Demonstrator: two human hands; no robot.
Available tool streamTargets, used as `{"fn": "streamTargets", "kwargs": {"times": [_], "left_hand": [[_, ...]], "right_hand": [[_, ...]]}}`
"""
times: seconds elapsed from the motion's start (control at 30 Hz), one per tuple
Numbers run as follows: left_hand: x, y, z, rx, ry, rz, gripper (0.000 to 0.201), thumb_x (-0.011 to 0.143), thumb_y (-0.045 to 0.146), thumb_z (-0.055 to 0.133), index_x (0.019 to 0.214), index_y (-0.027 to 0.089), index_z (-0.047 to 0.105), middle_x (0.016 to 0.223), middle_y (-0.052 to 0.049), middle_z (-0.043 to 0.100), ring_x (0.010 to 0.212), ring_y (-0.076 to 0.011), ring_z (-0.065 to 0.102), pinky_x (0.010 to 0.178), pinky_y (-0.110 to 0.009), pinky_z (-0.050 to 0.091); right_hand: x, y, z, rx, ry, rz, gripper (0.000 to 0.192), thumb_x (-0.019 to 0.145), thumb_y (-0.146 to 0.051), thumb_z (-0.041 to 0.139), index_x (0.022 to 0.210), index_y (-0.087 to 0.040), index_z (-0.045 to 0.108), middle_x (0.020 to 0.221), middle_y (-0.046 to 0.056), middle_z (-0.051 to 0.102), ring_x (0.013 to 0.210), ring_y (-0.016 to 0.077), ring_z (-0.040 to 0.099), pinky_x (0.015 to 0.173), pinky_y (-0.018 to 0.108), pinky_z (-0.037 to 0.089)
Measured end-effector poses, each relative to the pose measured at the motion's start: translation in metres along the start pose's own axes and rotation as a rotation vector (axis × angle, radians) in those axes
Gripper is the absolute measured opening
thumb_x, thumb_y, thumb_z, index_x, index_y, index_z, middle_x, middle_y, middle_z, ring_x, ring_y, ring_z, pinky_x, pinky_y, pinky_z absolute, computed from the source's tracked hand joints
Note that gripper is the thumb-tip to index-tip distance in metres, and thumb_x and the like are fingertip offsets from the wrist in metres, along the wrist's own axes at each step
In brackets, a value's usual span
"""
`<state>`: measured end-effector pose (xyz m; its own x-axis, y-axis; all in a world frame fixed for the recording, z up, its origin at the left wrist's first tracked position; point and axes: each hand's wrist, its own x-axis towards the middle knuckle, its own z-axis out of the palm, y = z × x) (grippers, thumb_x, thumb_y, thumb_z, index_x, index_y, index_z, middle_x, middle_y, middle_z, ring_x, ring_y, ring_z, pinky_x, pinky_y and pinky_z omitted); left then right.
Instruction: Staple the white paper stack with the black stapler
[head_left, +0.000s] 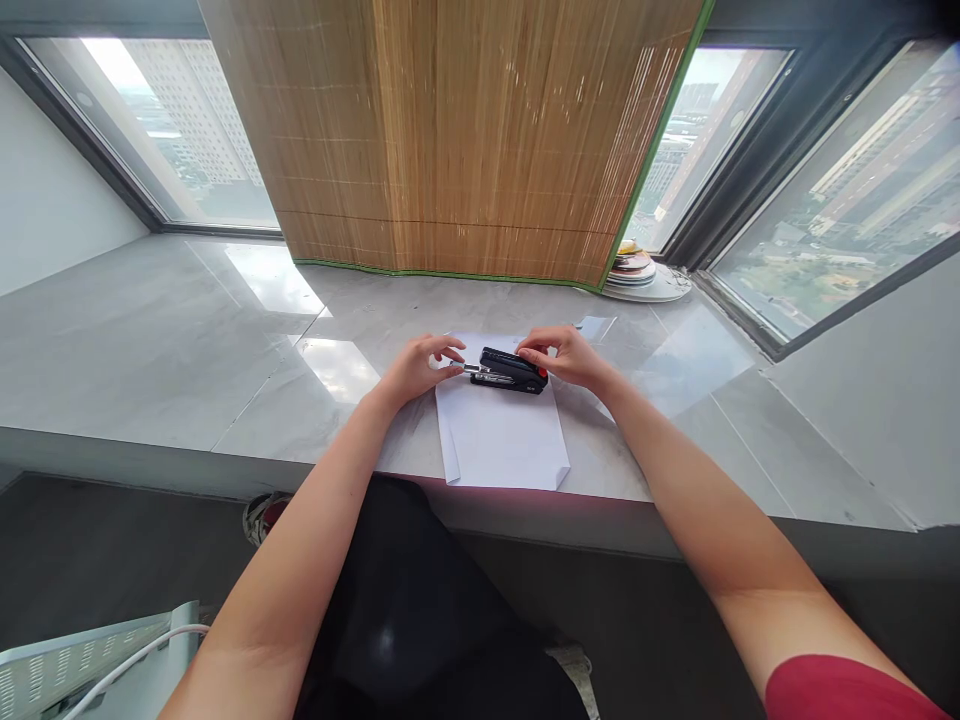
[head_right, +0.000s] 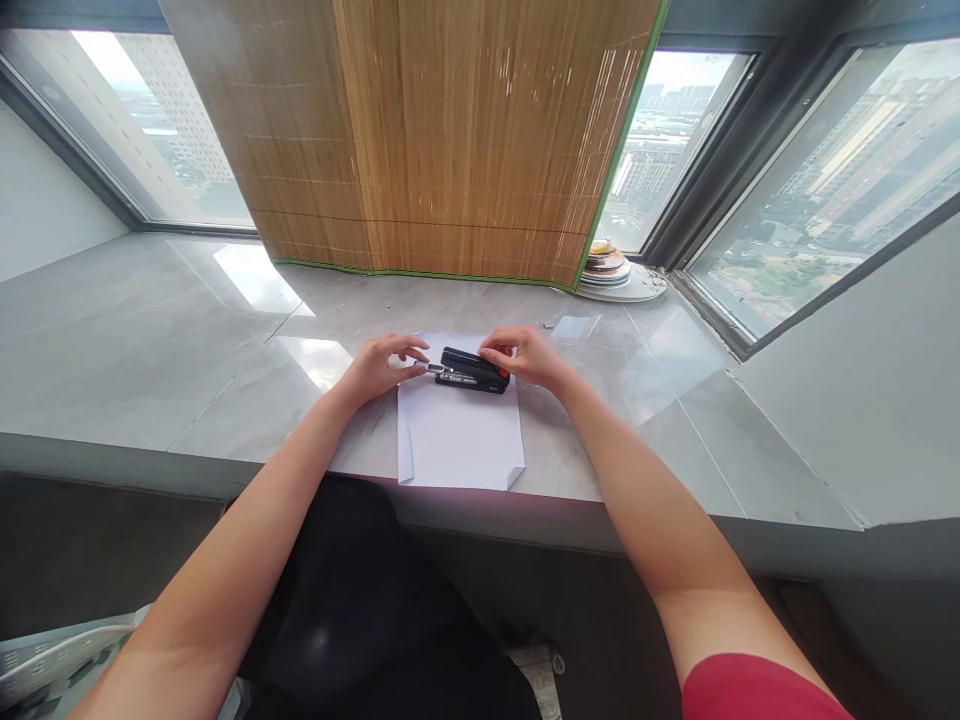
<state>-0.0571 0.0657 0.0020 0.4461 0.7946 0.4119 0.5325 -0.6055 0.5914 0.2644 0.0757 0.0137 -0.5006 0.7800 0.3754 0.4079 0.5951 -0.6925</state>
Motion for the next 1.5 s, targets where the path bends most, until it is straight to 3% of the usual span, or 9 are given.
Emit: {"fn": "streamTargets", "kwargs": {"times": [0.2,0.43,0.53,0.67,0.9,1.2,1.33,1.5], "left_hand": [[-0.002,-0.003,-0.007,-0.024,-0.034,-0.055,0.028,0.088,0.031,0.081,0.115,0.027,0.077,0.102,-0.003,0.083,0.095,-0.0217,0.07,0.098,-0.042,0.052],[-0.003,-0.005,-0.012,0.006,0.001,-0.058,0.028,0.086,0.029,0.083,0.114,0.027,0.078,0.1,-0.004,0.083,0.093,-0.0221,0.07,0.091,-0.041,0.054],[0.0,-0.003,-0.008,0.038,0.028,-0.037,0.025,0.086,0.028,0.085,0.11,0.027,0.077,0.095,-0.003,0.083,0.09,-0.0217,0.069,0.094,-0.042,0.053],[0.003,0.004,0.003,0.024,0.052,0.0,0.023,0.088,0.032,0.085,0.109,0.027,0.076,0.094,-0.002,0.084,0.089,-0.0217,0.07,0.097,-0.044,0.051],[0.003,0.015,0.009,-0.066,0.098,0.035,0.025,0.089,0.043,0.086,0.107,0.027,0.077,0.093,-0.004,0.083,0.091,-0.0234,0.073,0.097,-0.045,0.053],[0.003,0.023,0.005,-0.029,0.055,0.086,0.047,0.074,0.041,0.098,0.113,0.027,0.075,0.1,-0.004,0.081,0.099,-0.0253,0.067,0.096,-0.042,0.053],[0.005,0.019,0.007,0.064,-0.001,0.112,0.046,0.071,0.042,0.1,0.108,0.028,0.076,0.099,-0.003,0.079,0.093,-0.0243,0.064,0.096,-0.042,0.049],[0.005,0.019,0.008,0.009,0.062,0.131,0.042,0.076,0.052,0.095,0.104,0.027,0.075,0.092,-0.004,0.075,0.095,-0.0247,0.063,0.086,-0.039,0.051]], "right_hand": [[-0.001,-0.004,-0.002,0.02,-0.015,0.019,0.038,0.098,-0.056,0.068,0.092,-0.022,0.082,0.084,0.004,0.074,0.067,0.0157,0.06,0.068,0.033,0.047],[-0.001,-0.008,0.0,0.007,-0.151,-0.034,0.048,0.09,-0.057,0.079,0.124,-0.023,0.076,0.099,0.006,0.075,0.084,0.0193,0.062,0.074,0.032,0.048],[0.003,-0.008,0.01,-0.049,-0.198,-0.1,0.039,0.093,-0.052,0.076,0.116,-0.021,0.076,0.1,0.007,0.074,0.084,0.0193,0.062,0.073,0.031,0.046],[0.006,-0.01,0.022,-0.066,-0.121,-0.176,0.03,0.095,-0.048,0.074,0.104,-0.019,0.076,0.09,0.005,0.071,0.08,0.0183,0.06,0.073,0.031,0.044],[0.003,-0.023,0.022,0.022,-0.079,-0.163,0.034,0.094,-0.053,0.075,0.105,-0.021,0.078,0.09,0.004,0.071,0.08,0.018,0.06,0.074,0.031,0.044],[0.004,-0.036,0.023,0.056,-0.127,-0.252,0.029,0.094,-0.048,0.077,0.108,-0.023,0.079,0.093,0.005,0.07,0.085,0.0205,0.061,0.076,0.033,0.046],[0.005,-0.038,0.028,0.005,-0.14,-0.27,0.028,0.094,-0.049,0.078,0.103,-0.023,0.079,0.088,0.005,0.069,0.084,0.0208,0.059,0.075,0.033,0.044],[0.003,-0.036,0.031,0.083,-0.108,-0.242,0.033,0.093,-0.053,0.079,0.106,-0.023,0.08,0.092,0.006,0.071,0.082,0.0202,0.061,0.074,0.033,0.047]]}}
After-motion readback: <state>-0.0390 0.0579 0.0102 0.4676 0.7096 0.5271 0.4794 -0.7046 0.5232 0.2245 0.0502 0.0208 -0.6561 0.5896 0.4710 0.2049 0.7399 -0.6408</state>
